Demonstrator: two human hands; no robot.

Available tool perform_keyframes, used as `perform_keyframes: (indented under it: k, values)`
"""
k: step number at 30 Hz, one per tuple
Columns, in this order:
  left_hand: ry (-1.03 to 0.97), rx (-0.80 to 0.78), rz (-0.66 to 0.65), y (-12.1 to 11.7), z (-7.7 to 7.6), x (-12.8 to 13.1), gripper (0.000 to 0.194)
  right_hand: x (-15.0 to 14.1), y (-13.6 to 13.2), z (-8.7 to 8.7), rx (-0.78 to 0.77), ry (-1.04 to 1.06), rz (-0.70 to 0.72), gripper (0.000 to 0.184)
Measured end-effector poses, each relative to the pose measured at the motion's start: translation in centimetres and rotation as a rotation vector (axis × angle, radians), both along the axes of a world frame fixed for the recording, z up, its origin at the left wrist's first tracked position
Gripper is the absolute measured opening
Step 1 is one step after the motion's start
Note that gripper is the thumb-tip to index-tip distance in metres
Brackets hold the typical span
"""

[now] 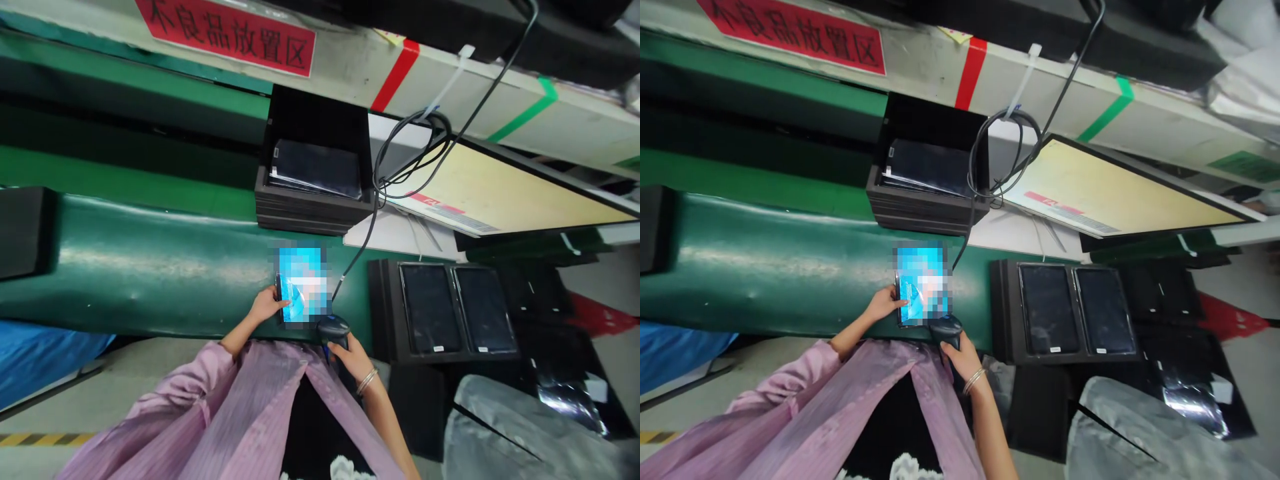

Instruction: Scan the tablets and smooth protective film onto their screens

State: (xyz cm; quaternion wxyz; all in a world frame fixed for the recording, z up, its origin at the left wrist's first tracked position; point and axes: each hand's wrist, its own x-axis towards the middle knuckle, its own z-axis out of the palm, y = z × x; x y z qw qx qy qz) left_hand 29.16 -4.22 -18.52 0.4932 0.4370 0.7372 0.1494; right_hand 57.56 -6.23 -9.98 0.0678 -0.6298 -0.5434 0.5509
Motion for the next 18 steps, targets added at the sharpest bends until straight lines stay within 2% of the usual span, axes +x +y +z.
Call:
perform_keyframes:
  k: [18]
  values:
    - [-0.028,0.035,-0.034,-0.1,0.0,-0.2,0.032,-1.4,-0.2,1.7,-0.017,-0.102,-0.002,0.049]
